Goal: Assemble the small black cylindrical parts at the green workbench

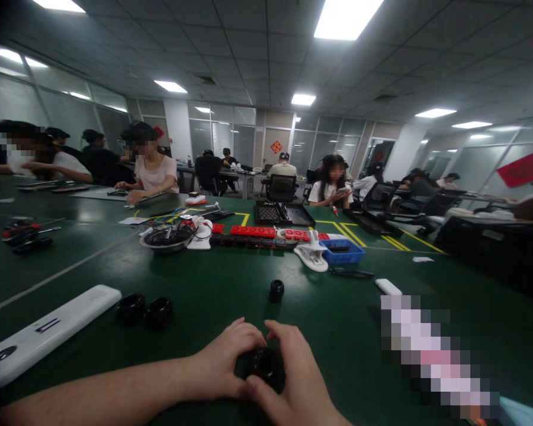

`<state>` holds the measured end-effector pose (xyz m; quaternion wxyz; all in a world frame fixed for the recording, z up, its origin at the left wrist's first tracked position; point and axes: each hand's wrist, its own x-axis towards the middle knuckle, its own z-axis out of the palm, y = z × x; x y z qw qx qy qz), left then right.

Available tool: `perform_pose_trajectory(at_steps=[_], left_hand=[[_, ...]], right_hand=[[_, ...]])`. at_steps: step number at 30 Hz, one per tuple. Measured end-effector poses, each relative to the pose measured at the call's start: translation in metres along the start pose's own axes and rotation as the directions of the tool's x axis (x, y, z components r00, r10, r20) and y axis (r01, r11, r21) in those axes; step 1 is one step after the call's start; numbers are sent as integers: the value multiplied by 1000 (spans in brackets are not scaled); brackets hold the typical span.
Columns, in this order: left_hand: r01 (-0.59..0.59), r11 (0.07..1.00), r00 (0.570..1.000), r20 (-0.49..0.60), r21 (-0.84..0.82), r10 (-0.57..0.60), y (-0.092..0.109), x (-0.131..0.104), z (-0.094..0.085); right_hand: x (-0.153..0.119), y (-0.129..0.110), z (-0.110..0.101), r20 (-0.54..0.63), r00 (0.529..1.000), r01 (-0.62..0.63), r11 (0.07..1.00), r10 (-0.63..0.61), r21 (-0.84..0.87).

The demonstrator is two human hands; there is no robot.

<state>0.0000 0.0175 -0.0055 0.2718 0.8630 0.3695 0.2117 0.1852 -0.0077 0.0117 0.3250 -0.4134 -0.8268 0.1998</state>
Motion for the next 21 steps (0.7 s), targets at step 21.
perform_pose_trajectory(at_steps=[21], left_hand=[[1, 1000, 1000, -23, 12, -1, -1, 0, 2]], right_hand=[[-2, 3, 1, -24, 1000, -11, 1000, 10, -9]])
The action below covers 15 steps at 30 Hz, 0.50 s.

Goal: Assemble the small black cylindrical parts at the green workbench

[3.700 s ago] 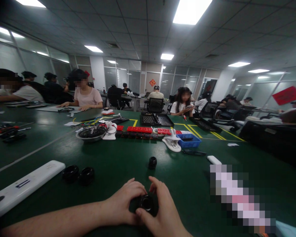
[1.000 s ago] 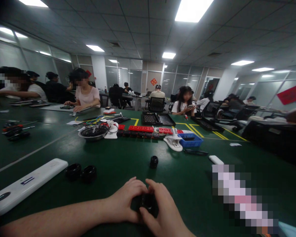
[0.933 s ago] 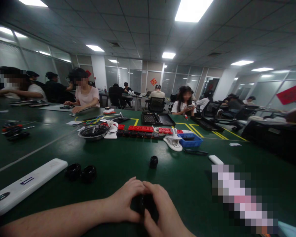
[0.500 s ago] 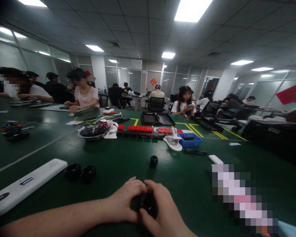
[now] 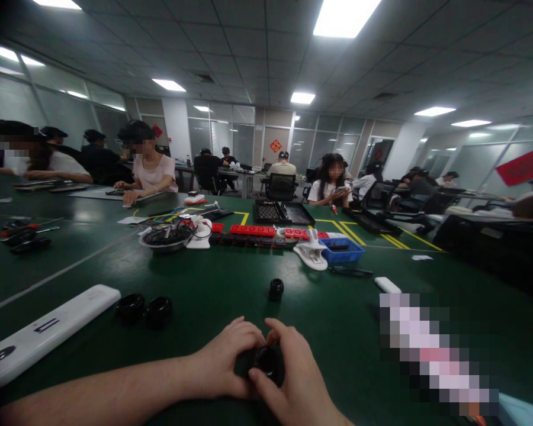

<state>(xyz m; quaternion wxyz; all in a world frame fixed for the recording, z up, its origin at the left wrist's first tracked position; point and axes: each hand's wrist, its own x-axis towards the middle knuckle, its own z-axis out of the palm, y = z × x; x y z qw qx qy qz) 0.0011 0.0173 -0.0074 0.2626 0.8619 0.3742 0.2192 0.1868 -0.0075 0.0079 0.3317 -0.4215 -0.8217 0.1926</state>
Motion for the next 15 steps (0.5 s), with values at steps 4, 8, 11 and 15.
perform_pose_trajectory(at_steps=[4, 8, 11, 15], left_hand=[[5, 1000, 1000, 23, 1, -5, 5, 1, -5], [3, 1000, 1000, 19, 10, -3, 4, 1, -4], [1, 1000, 1000, 18, 5, -1, 1, 1, -1], [6, 1000, 1000, 18, 2, -7, 1, 0, -1]], right_hand=[[-3, 0, -2, 48, 985, 158, 984, -163, 85], [0, -2, -4, 18, 994, 110, 991, -112, 71], [3, -5, -3, -18, 1000, 2, 1000, -2, 23], [3, -6, -3, 35, 999, -27, 999, 27, 22]])
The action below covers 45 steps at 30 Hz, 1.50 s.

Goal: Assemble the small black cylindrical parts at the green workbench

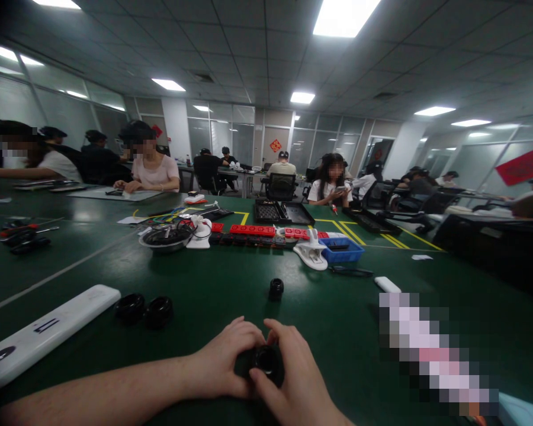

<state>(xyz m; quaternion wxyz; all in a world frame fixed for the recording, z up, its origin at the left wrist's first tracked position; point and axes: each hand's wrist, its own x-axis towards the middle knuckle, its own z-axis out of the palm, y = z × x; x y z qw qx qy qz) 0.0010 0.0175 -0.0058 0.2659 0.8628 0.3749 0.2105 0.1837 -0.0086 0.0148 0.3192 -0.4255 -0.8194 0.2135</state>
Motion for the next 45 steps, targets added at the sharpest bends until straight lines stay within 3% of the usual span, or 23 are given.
perform_pose_trajectory(at_steps=[3, 6, 12, 16, 23, 28, 33, 40, 45], left_hand=[[5, 1000, 1000, 14, 9, -5, 2, 0, -3], [14, 1000, 1000, 16, 18, -14, 3, 0, -4], [-4, 1000, 1000, 16, 24, 3, -1, 0, 1], [-10, 1000, 1000, 7, 25, 10, 0, 0, 0], [19, 1000, 1000, 8, 12, -19, 5, -1, -4], [-10, 1000, 1000, 10, 8, 9, -1, -1, 1], [-13, 1000, 1000, 7, 4, 13, -3, 0, 2], [12, 1000, 1000, 6, 20, -13, 2, 0, -1], [-28, 1000, 999, -22, -2, 28, -3, -1, 2]], right_hand=[[-3, 1, -1, 62, 989, 127, 989, -132, 77], [-4, 2, -3, 45, 979, 193, 975, -199, 108], [0, 1, -1, -48, 999, 5, 1000, -5, -7], [-1, 3, 1, -21, 998, -66, 998, 66, -17], [-7, 4, -3, 76, 982, 161, 980, -171, 121], [-1, 3, -2, -29, 998, 50, 998, -48, 38], [1, -1, 0, 7, 998, -62, 998, 62, -6], [-3, 0, -4, 49, 986, 151, 983, -156, 102], [0, -1, -3, -29, 998, 50, 998, -49, 28]])
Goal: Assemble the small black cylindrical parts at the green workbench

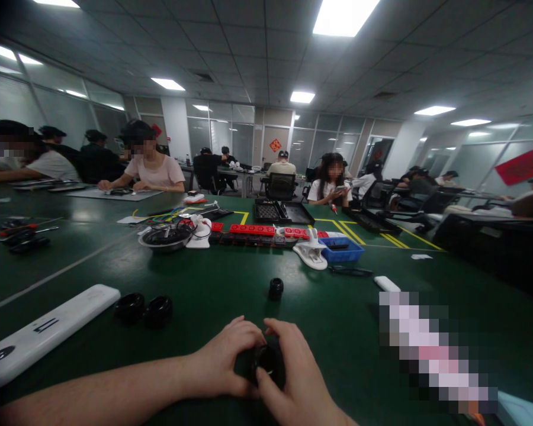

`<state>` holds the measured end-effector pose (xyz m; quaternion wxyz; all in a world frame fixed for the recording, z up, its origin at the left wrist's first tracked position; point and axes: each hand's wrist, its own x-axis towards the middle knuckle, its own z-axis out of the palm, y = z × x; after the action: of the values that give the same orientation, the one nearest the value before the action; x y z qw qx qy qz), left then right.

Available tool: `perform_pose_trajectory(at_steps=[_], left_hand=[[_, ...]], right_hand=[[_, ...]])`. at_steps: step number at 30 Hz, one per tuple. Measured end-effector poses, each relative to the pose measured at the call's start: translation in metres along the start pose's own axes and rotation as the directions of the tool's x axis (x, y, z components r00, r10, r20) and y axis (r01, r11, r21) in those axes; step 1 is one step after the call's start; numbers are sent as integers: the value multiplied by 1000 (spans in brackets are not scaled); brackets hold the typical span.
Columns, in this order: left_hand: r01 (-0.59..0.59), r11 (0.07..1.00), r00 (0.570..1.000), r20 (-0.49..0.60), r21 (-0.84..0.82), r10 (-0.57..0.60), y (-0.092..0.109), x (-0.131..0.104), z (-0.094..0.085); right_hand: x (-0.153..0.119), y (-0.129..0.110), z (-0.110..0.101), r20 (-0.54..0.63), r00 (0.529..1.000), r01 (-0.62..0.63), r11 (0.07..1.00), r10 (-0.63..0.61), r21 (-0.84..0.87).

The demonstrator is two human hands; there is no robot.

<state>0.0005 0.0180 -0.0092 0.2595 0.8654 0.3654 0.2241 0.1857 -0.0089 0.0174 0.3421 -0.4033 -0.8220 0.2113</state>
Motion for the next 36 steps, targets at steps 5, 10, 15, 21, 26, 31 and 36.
perform_pose_trajectory(at_steps=[5, 10, 15, 21, 26, 31, 36], left_hand=[[9, 1000, 1000, 16, -3, -9, 1, 0, 0], [29, 1000, 999, 19, 4, -29, 5, 0, -3], [29, 999, 999, 32, 23, -30, 6, 1, -5], [5, 1000, 1000, 16, -5, -5, 2, 0, -1], [21, 1000, 1000, 14, 3, -21, 3, 0, -1], [12, 1000, 1000, 3, 6, -12, 3, 1, -2], [4, 1000, 1000, 22, -14, -3, 1, 0, -2]], right_hand=[[2, 0, 3, 16, 994, -104, 994, 105, -44], [0, 2, 3, 64, 994, -86, 996, 88, -27], [-3, 0, 0, 82, 990, 114, 992, -118, 55], [-1, 2, 4, 18, 999, -47, 998, 48, -29], [-1, 2, 3, 85, 995, -43, 999, 43, -9], [-2, 2, 0, 107, 988, 105, 992, -112, 77], [-1, 6, 3, 18, 999, -50, 998, 50, -27]])
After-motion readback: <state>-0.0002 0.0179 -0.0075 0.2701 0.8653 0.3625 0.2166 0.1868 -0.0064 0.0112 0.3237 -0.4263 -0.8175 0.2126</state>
